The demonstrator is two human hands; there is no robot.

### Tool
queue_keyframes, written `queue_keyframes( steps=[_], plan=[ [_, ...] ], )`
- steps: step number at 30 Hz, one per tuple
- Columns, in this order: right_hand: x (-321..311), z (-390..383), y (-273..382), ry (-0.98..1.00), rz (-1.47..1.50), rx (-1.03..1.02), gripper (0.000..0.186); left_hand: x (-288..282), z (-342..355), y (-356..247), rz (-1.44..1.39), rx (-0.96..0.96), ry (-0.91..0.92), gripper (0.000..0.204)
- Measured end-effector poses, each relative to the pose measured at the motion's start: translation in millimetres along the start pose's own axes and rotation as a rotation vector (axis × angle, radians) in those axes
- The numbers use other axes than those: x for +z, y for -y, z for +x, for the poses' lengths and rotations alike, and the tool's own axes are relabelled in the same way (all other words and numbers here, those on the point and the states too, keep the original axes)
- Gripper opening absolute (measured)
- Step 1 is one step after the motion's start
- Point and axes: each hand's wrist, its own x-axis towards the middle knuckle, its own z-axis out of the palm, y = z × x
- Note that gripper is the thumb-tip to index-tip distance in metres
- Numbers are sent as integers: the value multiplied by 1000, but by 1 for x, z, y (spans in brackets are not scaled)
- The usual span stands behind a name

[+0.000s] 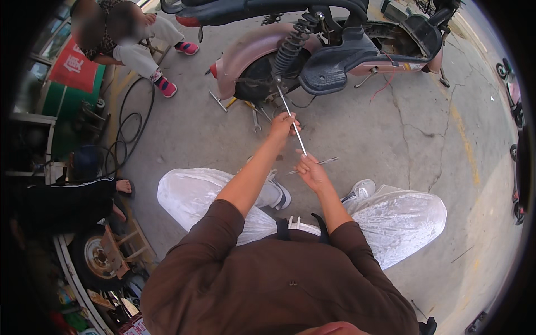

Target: The person is repairing a scooter by adjusting and tightening components near the rear wheel and suspension using various hand tools. They manipulate bolts and parts with wrenches and screwdrivers while seated on the ground.

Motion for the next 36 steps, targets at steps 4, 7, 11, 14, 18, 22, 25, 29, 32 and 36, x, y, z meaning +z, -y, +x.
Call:
queue_keyframes(
  steps=[4, 7, 11, 14, 18, 22, 25, 29, 32, 36],
  plan=[
    [4, 0, 1, 7, 0, 14, 30, -6, 0, -2, 27, 14, 17, 19],
    [4, 1, 5, 94, 206, 50, 27, -6, -4, -12, 409, 118, -28, 22],
    [14, -3, 7, -32, -311, -76, 24, 22, -40, -28, 1035, 552, -185, 25],
    [-4, 9, -3, -65, -186, -90, 18, 61, -70, -24, 941, 753, -19, 30],
    [2, 9, -5, -158, -328, -125, 19, 95, -98, 5, 582, 447, 439, 34],
    [-8, 13, -8, -118, -828, -369, 18, 95, -117, 24, 707, 403, 323, 44],
    [-6, 4, -3, -195, -978, -493, 17, 89, -125, 25, 554, 417, 210, 38],
    [-2, 2, 9, -278, -1282, -678, 15, 77, -134, 36, 436, 634, -121, 27],
    [19, -11, 23, -327, -1513, -403, 17, 57, -147, 43, 387, 507, -164, 23],
    [4, -3, 17, -358, -1855, -574, 24, 49, -154, 44, 80, 149, -165, 21]
  ],
)
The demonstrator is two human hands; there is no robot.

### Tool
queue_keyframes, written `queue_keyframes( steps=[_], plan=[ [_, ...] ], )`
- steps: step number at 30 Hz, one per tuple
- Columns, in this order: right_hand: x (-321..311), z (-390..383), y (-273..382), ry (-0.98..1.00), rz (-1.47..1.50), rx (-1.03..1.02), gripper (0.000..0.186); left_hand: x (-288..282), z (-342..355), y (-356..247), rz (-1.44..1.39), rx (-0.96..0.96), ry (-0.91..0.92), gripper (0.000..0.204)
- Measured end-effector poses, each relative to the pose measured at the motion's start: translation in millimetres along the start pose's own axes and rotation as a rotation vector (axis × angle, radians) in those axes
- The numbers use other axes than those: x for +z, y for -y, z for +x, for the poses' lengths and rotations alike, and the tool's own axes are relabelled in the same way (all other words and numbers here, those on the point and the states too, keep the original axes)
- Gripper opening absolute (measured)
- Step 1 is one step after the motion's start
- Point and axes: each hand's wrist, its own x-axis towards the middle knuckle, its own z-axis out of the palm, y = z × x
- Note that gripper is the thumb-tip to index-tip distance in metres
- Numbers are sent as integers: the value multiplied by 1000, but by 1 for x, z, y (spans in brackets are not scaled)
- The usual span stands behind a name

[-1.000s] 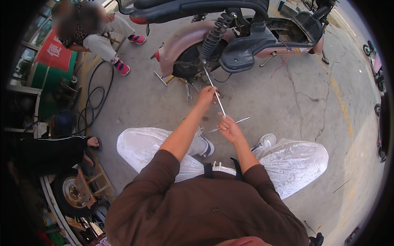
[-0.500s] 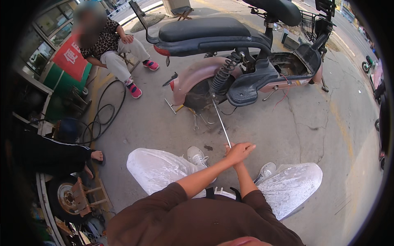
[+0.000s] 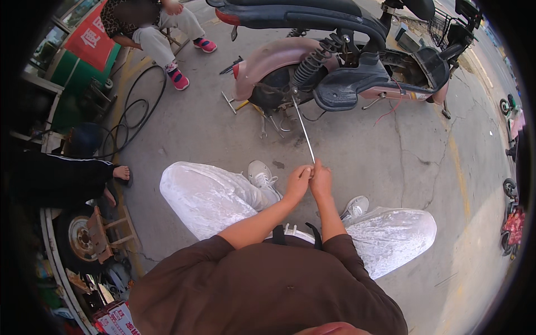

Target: The person is repairing a scooter by adjusting and tightening components near the rear wheel and suspension using various hand tools. They manipulate bolts and parts with wrenches and screwdrivers while seated on the ground.

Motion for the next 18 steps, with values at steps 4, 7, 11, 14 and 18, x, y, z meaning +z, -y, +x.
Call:
queue_keyframes(
  steps=[4, 7, 11, 14, 18],
  plan=[
    [-5, -2, 10, 11, -201, -78, 26, -24, 4, 29, -378, -451, 80, 31],
    [0, -2, 9, -104, -207, -73, 22, -24, 15, 21, -488, -440, 46, 35],
    [-5, -2, 13, -89, 134, 46, 20, -24, 41, 6, -491, -318, 80, 33],
    [1, -5, 3, -69, 544, 166, 23, -14, 69, 0, -390, -253, 232, 29],
    [-11, -3, -2, 124, 1035, 409, 28, -5, 110, -8, -146, -184, 349, 20]
  ],
)
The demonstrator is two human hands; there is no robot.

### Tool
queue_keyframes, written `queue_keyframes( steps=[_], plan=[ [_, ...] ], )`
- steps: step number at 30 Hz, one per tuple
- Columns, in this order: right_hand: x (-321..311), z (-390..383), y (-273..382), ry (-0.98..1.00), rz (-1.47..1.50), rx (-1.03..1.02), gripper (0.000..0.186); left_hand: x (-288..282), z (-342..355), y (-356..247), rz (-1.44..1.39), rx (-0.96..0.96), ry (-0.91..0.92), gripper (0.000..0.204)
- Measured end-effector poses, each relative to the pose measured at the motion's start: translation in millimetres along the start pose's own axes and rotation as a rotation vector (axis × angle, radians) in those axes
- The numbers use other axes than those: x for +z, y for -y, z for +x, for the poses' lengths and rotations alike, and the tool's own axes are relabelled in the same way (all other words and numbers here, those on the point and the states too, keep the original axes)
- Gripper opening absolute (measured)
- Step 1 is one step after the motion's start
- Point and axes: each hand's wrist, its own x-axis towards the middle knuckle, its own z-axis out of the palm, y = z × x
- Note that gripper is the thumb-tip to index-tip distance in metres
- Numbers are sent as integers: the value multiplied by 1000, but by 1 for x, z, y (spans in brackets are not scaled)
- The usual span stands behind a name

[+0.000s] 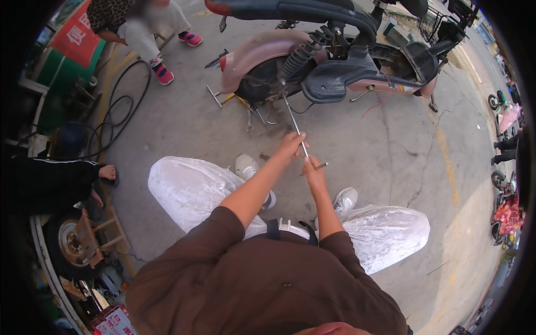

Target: The person is repairing a scooter by adjusting and tightening components near the rear wheel and suspension using various hand tools. They manipulate bolts and parts with wrenches and screwdrivers while seated on the ground.

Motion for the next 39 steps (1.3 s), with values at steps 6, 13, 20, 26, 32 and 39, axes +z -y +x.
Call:
queue_keyframes(
  steps=[6, 13, 20, 26, 32, 39],
  plan=[
    [-3, 9, 2, 121, 509, 128, 32, -1, 35, -6, -81, 9, 8, 15],
    [-4, 12, -4, 195, 841, 275, 27, 0, 33, -9, -3, 10, -22, 15],
    [5, 10, 1, -68, -316, -210, 18, 14, 26, 14, 133, 256, -388, 23],
    [5, 13, -17, -238, -1069, -486, 17, 7, 1, 48, 276, -124, -60, 37],
    [12, 9, -17, -271, -1164, -475, 24, 4, -10, 31, 58, -189, 50, 35],
    [-4, -15, 3, -452, -1077, -309, 25, 3, 9, 42, 76, -49, -48, 33]
  ],
)
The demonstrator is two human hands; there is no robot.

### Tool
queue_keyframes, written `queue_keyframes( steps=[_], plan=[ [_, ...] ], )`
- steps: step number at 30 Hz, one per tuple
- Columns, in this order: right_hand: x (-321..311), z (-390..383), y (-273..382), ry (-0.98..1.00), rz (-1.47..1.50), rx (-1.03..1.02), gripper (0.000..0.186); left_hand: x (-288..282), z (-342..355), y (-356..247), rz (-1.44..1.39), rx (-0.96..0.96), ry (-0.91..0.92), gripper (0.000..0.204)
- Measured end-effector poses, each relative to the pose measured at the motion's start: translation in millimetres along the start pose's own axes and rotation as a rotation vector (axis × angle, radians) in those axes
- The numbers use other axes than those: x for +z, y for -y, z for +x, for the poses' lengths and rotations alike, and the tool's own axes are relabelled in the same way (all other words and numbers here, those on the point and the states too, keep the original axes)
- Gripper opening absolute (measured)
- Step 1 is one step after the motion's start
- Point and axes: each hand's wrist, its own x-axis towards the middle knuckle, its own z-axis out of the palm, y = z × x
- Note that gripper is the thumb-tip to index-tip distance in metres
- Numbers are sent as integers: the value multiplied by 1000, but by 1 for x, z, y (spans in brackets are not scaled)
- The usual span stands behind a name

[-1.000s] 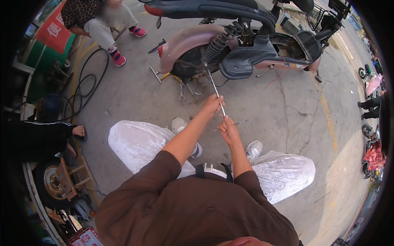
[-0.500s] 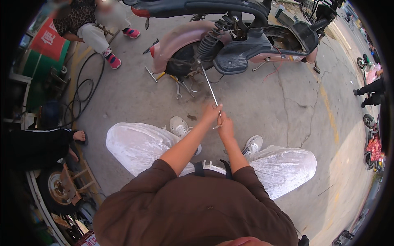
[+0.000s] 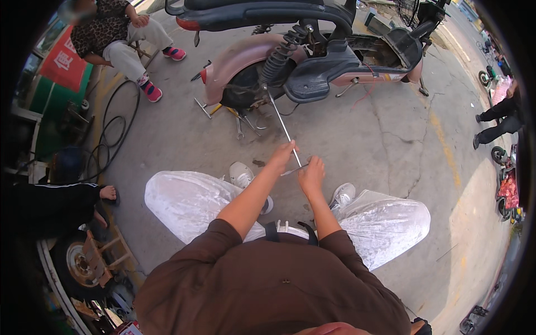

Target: The person is repairing a scooter by adjusting and tightening components near the rear wheel and suspension using various hand tools. They manipulate bolts and parts with wrenches and screwdrivers while seated on the ground.

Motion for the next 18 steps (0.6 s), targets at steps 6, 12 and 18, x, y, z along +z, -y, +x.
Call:
queue_keyframes(
  steps=[6, 12, 18],
  plan=[
    [3, -8, -31, 778, 1735, 871, 20, 1, 4, 0, -95, 26, 101, 34],
    [-5, -4, 16, 843, 1888, 762, 14, -5, -13, -26, -67, -139, 140, 31],
    [27, 3, -12, 311, 536, -14, 16, 6, -24, -43, -62, -85, 131, 29]
  ],
)
